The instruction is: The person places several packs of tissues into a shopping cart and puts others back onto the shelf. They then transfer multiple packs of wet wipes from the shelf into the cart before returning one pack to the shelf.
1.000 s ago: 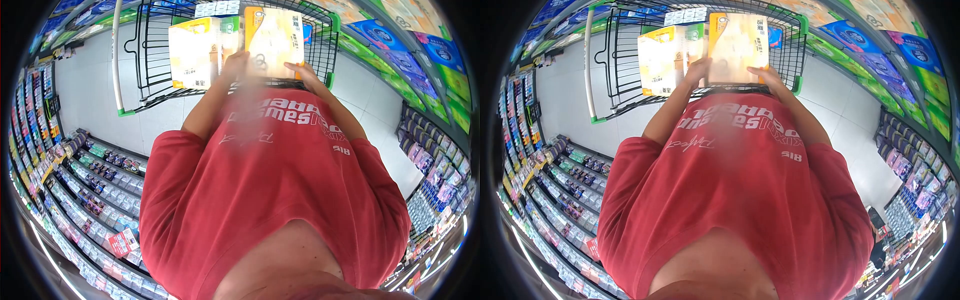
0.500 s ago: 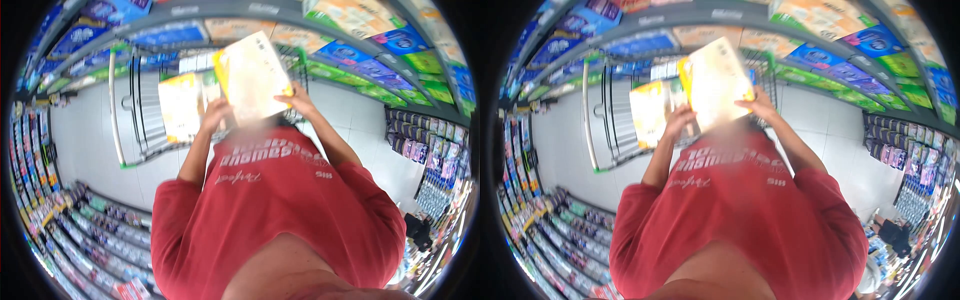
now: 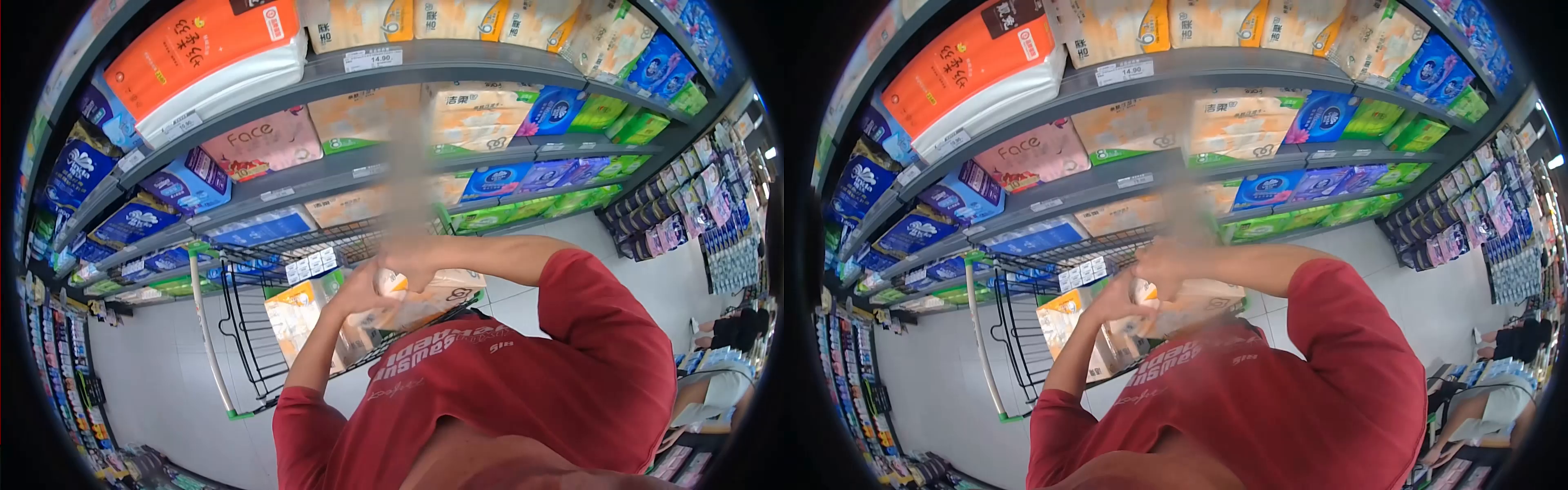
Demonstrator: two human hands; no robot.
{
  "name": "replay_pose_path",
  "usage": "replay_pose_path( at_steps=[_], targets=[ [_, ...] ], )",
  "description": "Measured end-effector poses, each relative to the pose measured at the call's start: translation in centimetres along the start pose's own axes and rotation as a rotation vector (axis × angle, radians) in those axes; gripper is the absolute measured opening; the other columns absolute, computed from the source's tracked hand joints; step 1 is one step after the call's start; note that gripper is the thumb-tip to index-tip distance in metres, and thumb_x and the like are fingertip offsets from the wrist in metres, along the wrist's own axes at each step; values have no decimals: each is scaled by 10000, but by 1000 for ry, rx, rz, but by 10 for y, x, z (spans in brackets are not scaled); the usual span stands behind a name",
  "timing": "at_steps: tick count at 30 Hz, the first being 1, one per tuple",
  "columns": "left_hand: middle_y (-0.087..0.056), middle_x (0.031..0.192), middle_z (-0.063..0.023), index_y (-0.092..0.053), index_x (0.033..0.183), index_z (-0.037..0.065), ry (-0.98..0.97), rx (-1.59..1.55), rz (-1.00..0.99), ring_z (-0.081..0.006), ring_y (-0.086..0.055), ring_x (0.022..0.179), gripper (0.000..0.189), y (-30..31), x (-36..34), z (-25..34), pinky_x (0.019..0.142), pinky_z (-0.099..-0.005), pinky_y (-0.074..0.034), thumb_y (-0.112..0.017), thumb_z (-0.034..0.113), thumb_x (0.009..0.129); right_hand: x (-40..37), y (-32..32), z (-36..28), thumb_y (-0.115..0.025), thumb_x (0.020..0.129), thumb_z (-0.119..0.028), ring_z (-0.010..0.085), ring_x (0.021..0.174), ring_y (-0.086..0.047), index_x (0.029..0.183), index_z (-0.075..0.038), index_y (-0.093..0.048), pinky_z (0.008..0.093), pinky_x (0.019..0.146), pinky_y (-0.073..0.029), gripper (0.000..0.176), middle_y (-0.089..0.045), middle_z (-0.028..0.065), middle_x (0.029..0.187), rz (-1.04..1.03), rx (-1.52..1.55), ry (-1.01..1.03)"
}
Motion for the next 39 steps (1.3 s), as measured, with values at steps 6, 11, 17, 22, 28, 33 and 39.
replay_pose_path(
  at_steps=[6, 11, 17, 22, 28, 33, 39],
  targets=[
    [-509, 1284, -138, -372, 1373, 14, -134, -168, 192, -248, -498, 1193, 1039, -3, -9, 16, 1016, -349, -377, -903, 221, 505, -24, 66, -26, -772, 487, -162, 366, 890, -617, 1095, -53, -627, 471, 766, -499, 635, -641, 183, 938, -304, -87, -58],
    [-575, 1154, -141, -482, 1262, -16, -115, -329, 489, -236, -569, 1073, 926, 41, -23, 29, 938, -354, -448, -905, 247, 482, -40, 134, -18, -812, 558, -311, 345, 1062, -586, 1158, -52, -600, 446, 909, -462, 687, -623, 180, 1109, 104, 188, -6],
    [-594, 1115, -114, -477, 1257, -32, -140, -276, 762, -209, -579, 1020, 874, 127, -44, 99, 929, -335, -450, -866, 127, 492, -162, 215, 41, -793, 703, -257, 337, 1177, -511, 1267, -38, -523, 400, 994, -413, 663, -529, 205, 1262, 1266, 308, -167],
    [-572, 1169, -163, -417, 1282, -58, -331, -328, 883, -255, -586, 1072, 847, 169, -26, 215, 954, -365, -453, -797, 147, 553, -201, 163, 119, -826, 685, -207, 251, 1216, -490, 1385, -17, -340, 361, 1012, -396, 873, -524, 186, 1277, 1145, 1159, -237],
    [-582, 1147, -147, -453, 1260, -50, -712, -396, 895, -241, -601, 1041, 755, 166, 46, 337, 916, -358, -476, -779, 173, 616, -264, 271, 113, -896, 587, -247, 192, 1055, -591, 1260, 19, -455, 340, 927, -478, 848, -605, 118, 1164, 1229, 892, -149],
    [-601, 1168, -167, -396, 1345, -37, -304, 454, 552, -254, -619, 981, 814, 157, 132, 404, 875, -378, -478, -787, 307, 720, -356, 336, 146, -794, 702, -54, 169, 941, -643, 1128, 56, -564, 303, 842, -519, 497, -660, 122, 1015, 1310, 516, -202],
    [-680, 979, -128, -633, 1133, 27, -681, 916, 853, -218, -638, 896, 395, 136, 213, 460, 774, -352, -512, -740, 184, 787, -411, 382, 191, -888, 588, -181, 212, 985, -606, 1159, 42, -540, 348, 835, -500, 705, -632, 151, 1079, 1413, 187, -283]
  ],
)
Point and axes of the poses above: each hand's wrist, its own x-axis towards the middle knuckle, its own y-axis out of the back of the hand, z = x × y, the point moved 9 cm from there along x, towards the middle knuckle
